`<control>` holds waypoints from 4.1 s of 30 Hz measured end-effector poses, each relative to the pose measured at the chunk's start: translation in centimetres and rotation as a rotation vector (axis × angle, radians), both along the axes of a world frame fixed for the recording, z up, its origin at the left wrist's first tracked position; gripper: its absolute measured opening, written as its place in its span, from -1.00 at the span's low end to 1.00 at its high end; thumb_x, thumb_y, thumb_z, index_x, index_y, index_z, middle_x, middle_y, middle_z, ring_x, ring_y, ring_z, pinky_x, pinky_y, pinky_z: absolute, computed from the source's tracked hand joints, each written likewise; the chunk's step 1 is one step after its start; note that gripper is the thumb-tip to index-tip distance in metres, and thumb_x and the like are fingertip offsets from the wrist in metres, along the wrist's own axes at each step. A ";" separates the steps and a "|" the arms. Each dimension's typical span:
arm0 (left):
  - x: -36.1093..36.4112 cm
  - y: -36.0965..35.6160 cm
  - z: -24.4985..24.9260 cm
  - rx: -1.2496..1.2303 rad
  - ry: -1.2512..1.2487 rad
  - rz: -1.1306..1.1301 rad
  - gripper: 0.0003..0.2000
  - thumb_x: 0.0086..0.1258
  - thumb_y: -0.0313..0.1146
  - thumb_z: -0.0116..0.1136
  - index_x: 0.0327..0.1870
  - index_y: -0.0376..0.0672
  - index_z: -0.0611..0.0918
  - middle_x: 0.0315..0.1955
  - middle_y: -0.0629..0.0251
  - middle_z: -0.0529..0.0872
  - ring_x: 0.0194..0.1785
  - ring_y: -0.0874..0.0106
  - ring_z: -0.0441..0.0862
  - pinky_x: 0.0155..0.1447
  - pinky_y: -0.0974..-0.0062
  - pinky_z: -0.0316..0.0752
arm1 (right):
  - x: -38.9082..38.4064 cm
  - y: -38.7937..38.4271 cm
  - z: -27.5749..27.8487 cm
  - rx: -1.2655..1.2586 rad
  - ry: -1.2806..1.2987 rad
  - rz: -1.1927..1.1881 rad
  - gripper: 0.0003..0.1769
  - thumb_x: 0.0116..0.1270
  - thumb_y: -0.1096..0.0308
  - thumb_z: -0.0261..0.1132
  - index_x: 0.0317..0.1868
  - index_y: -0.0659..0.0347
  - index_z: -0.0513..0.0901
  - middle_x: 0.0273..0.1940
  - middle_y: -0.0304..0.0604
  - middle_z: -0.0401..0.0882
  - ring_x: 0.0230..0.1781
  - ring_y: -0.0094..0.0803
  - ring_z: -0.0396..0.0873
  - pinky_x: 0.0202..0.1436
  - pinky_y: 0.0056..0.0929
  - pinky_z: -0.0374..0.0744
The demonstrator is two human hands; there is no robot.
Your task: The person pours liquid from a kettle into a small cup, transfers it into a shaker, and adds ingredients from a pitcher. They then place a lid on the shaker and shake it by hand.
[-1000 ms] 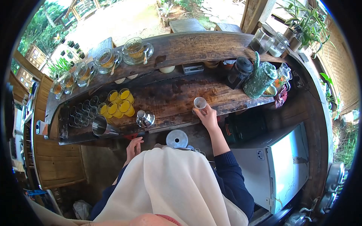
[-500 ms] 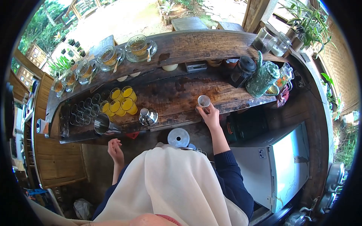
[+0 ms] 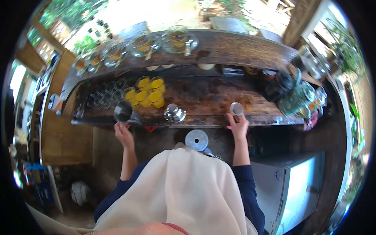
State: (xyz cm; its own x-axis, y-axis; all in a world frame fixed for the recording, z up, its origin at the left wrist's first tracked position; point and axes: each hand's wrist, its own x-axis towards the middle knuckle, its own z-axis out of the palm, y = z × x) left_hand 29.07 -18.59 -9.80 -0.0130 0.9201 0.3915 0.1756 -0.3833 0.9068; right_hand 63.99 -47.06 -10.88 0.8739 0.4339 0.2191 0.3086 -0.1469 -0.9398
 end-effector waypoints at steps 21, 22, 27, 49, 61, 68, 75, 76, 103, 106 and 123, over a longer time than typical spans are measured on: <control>0.9 2.7 -1.0 -0.003 -0.084 -0.108 -0.78 0.53 -0.41 -0.16 -0.29 -0.31 0.53 -0.64 0.43 0.56 -0.50 0.66 0.46 -0.34 0.66 0.35 | 0.6 -0.1 -0.9 -0.054 -0.064 0.034 -0.74 0.31 0.47 0.29 0.00 0.37 0.62 -0.07 -0.15 0.67 -0.07 -0.52 0.59 0.07 -0.53 0.49; 0.9 2.8 -1.2 -0.020 -0.081 -0.099 -0.76 0.54 -0.40 -0.18 -0.29 -0.31 0.53 -0.64 0.43 0.56 -0.51 0.66 0.46 -0.36 0.65 0.34 | 0.6 -0.2 -0.9 -0.056 -0.057 0.030 -0.74 0.31 0.47 0.29 0.00 0.37 0.62 -0.06 -0.14 0.67 -0.06 -0.52 0.59 0.08 -0.53 0.49; 1.3 3.7 -2.2 -0.119 -0.214 -0.086 -0.72 0.56 -0.36 -0.22 -0.29 -0.30 0.55 -0.65 0.44 0.51 -0.53 0.68 0.41 -0.40 0.63 0.31 | -0.4 0.3 0.5 -0.055 -0.069 -0.017 -0.72 0.24 0.49 0.36 -0.03 0.36 0.64 -0.20 -0.21 0.68 -0.19 -0.63 0.56 -0.06 -0.60 0.51; 0.9 6.6 -4.1 0.067 0.100 -0.032 -0.76 0.20 -0.46 0.20 -0.10 -0.26 0.63 -0.29 0.22 0.75 -0.20 0.48 0.67 -0.11 0.53 0.48 | -0.1 1.6 0.3 -0.072 -0.146 -0.075 -0.80 0.11 0.43 0.46 -0.26 0.33 0.68 -0.38 -0.13 0.73 -0.32 -0.61 0.66 -0.23 -0.59 0.55; 1.2 6.1 -3.3 0.114 0.280 0.093 -0.76 0.16 -0.46 0.19 -0.12 -0.20 0.64 -0.33 0.15 0.74 -0.23 0.26 0.70 -0.15 0.48 0.50 | -0.3 3.3 1.1 -0.026 -0.156 0.027 -0.76 0.13 0.40 0.45 -0.19 0.30 0.69 -0.36 -0.13 0.73 -0.27 -0.54 0.69 -0.18 -0.56 0.58; 0.7 7.8 -6.1 0.008 0.112 0.024 -0.80 0.14 -0.46 0.21 -0.19 -0.23 0.63 -0.36 0.12 0.73 -0.24 0.23 0.71 -0.18 0.47 0.51 | -0.7 4.7 1.7 -0.058 -0.155 0.064 -0.74 0.13 0.33 0.47 -0.21 0.28 0.70 -0.38 -0.12 0.73 -0.35 -0.52 0.68 -0.21 -0.53 0.57; 0.7 7.4 -4.8 -0.043 0.241 0.026 -0.81 0.12 -0.46 0.20 -0.23 -0.27 0.64 -0.38 0.06 0.72 -0.21 0.22 0.72 -0.19 0.48 0.51 | -1.6 5.9 4.1 -0.138 -0.114 0.173 -0.72 0.20 0.48 0.39 -0.07 0.38 0.66 -0.18 -0.17 0.72 -0.19 -0.63 0.62 -0.04 -0.60 0.55; 0.6 7.4 -4.9 -0.043 0.241 0.032 -0.81 0.12 -0.46 0.20 -0.23 -0.27 0.64 -0.38 0.06 0.72 -0.21 0.22 0.72 -0.19 0.48 0.51 | -1.8 6.2 4.3 -0.137 -0.115 0.179 -0.72 0.20 0.48 0.39 -0.07 0.38 0.66 -0.18 -0.17 0.72 -0.19 -0.63 0.62 -0.04 -0.60 0.55; 1.3 6.1 -1.7 0.022 0.372 0.088 -0.90 -0.03 -0.54 0.21 -0.57 -0.31 0.51 -0.68 0.03 0.53 -0.58 0.14 0.52 -0.43 0.37 0.39 | -5.7 15.5 10.3 0.088 0.009 0.414 -0.65 0.19 0.54 0.39 -0.01 0.42 0.59 -0.11 -0.10 0.68 -0.06 -0.48 0.61 0.08 -0.49 0.54; 1.4 6.3 -2.2 -0.002 0.303 0.062 -0.84 0.06 -0.49 0.22 -0.59 -0.32 0.48 -0.69 0.01 0.51 -0.60 0.12 0.51 -0.45 0.36 0.38 | -6.3 16.4 10.7 0.110 0.020 0.459 -0.65 0.18 0.54 0.39 -0.01 0.42 0.59 -0.10 -0.09 0.68 -0.05 -0.47 0.61 0.09 -0.49 0.54; 1.5 6.0 -2.1 -0.031 0.306 0.113 -0.71 0.31 -0.31 0.15 -0.59 -0.30 0.49 -0.63 -0.07 0.51 -0.49 -0.02 0.52 -0.43 0.23 0.38 | -10.4 21.0 11.8 0.104 -0.072 0.675 -0.73 0.21 0.56 0.37 -0.08 0.45 0.61 -0.10 -0.09 0.67 -0.10 -0.50 0.62 0.04 -0.55 0.57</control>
